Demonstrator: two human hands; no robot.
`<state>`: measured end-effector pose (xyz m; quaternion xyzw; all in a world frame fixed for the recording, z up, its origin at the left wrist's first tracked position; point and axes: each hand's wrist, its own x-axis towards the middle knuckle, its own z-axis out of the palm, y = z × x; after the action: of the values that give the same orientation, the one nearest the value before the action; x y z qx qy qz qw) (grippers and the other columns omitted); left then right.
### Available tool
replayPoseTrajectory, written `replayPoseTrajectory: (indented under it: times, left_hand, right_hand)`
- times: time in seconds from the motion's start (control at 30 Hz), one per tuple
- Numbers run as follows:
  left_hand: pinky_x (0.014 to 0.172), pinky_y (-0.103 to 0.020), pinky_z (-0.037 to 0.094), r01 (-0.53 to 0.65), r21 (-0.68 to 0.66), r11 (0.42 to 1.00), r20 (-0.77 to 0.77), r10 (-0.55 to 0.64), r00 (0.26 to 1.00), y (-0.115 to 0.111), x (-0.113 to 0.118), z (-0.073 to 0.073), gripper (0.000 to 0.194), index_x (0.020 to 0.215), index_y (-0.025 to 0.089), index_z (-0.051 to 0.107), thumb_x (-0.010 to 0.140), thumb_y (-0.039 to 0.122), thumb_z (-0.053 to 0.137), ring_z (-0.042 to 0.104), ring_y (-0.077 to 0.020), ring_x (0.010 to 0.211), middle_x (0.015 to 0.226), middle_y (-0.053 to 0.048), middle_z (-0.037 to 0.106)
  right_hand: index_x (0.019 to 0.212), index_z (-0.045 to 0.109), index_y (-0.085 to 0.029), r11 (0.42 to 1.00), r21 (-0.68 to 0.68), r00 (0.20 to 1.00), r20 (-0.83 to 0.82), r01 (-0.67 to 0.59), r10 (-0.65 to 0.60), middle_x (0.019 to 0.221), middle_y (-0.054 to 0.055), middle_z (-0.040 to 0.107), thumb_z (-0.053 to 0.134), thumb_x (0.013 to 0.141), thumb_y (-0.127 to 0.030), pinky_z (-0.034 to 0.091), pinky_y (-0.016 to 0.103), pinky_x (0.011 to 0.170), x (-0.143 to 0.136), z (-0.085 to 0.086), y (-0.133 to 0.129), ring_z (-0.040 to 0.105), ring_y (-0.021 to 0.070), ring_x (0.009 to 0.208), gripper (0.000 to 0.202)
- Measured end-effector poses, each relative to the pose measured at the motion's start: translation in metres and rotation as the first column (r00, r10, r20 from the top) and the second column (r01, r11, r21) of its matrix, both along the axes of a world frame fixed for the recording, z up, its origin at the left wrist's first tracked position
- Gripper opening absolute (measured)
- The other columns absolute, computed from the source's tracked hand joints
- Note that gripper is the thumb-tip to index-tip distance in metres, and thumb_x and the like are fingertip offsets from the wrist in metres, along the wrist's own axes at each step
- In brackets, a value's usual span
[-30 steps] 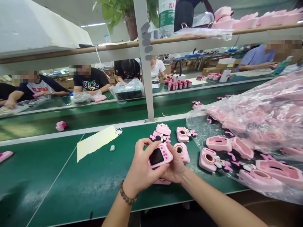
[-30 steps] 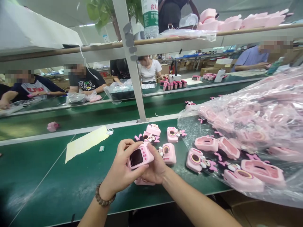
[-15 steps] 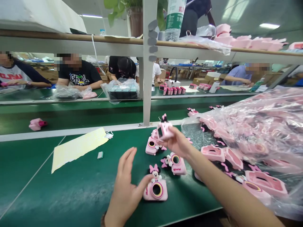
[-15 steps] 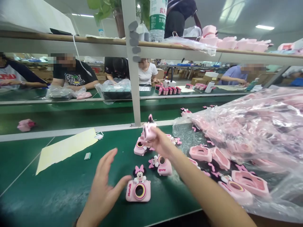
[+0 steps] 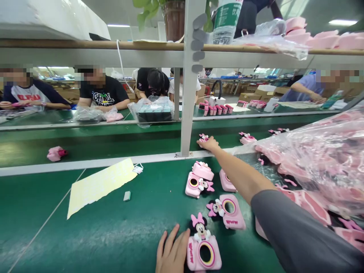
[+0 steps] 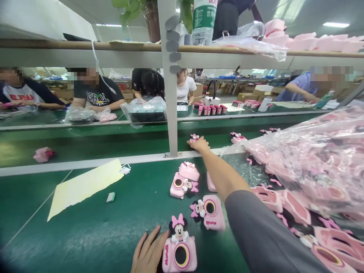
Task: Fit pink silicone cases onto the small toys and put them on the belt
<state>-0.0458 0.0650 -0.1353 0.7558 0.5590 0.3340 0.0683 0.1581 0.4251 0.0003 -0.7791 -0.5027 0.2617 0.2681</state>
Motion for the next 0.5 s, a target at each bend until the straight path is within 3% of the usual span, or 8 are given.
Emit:
replayPoseTrajectory:
  times: [0.07,0.13,0.23,0.3,0.4,0.5]
  left_hand:
    - [0.108,-0.058,0.041,0.049,-0.03,0.998,0.096,-0.046,0.994,-0.001,-0.008,0.01,0.058,0.125,0.029,0.056,0.073,0.053,0.07,0.06,-0.0349,0.119,0.114,-0.008,0.071]
    - [0.109,-0.059,0.04,0.065,-0.053,0.996,0.214,-0.052,0.975,-0.006,-0.016,0.021,0.055,0.121,0.029,0.059,0.072,0.052,0.071,0.06,-0.0348,0.119,0.116,-0.009,0.07]
    - [0.102,-0.053,0.049,-0.008,-0.166,0.986,0.389,0.073,0.918,-0.014,-0.02,0.042,0.052,0.127,0.029,0.055,0.079,0.046,0.068,0.062,-0.0316,0.116,0.126,-0.009,0.065]
    - [0.097,-0.048,0.054,-0.079,-0.233,0.969,0.447,0.179,0.876,-0.016,-0.017,0.058,0.056,0.135,0.03,0.046,0.083,0.042,0.065,0.063,-0.0286,0.114,0.13,-0.009,0.061]
    - [0.099,-0.048,0.05,-0.074,-0.166,0.983,0.333,0.126,0.934,-0.012,-0.007,0.08,0.062,0.142,0.03,0.037,0.085,0.034,0.063,0.056,-0.0278,0.118,0.132,-0.009,0.057]
    - [0.103,-0.05,0.046,0.056,-0.113,0.992,0.072,-0.048,0.996,-0.003,0.003,0.086,0.059,0.143,0.031,0.036,0.088,0.026,0.057,0.049,-0.0279,0.123,0.133,-0.009,0.055]
  right_hand:
    - [0.131,0.047,0.0,0.996,0.015,0.996,0.013,-0.092,0.092,0.137,0.033,0.047,0.077,0.073,-0.042,0.036,0.054,0.104,0.013,0.013,-0.01,0.044,0.0421,0.129,0.078]
    - [0.127,0.055,-0.004,0.972,0.058,0.973,0.01,-0.229,0.229,0.134,0.026,0.053,0.075,0.076,-0.038,0.039,0.046,0.104,0.033,0.028,-0.037,0.051,0.0367,0.124,0.065]
    - [0.122,0.064,-0.016,0.886,0.111,0.889,-0.037,-0.45,0.456,0.121,0.01,0.066,0.064,0.085,-0.039,0.044,0.036,0.097,0.069,0.043,-0.111,0.062,0.025,0.109,0.044]
    - [0.122,0.066,-0.022,0.82,0.098,0.819,-0.069,-0.563,0.57,0.114,0.007,0.069,0.064,0.085,-0.043,0.049,0.037,0.091,0.092,0.041,-0.173,0.065,0.0237,0.101,0.043]
    - [0.126,0.064,-0.026,0.77,0.066,0.772,0.014,-0.635,0.636,0.122,0.01,0.066,0.067,0.083,-0.047,0.051,0.045,0.092,0.114,0.024,-0.255,0.063,0.0299,0.107,0.048]
    - [0.143,0.047,-0.03,0.731,0.111,0.738,0.157,-0.673,0.656,0.146,0.01,0.047,0.07,0.079,-0.048,0.041,0.053,0.106,0.115,-0.003,-0.3,0.047,0.034,0.131,0.07]
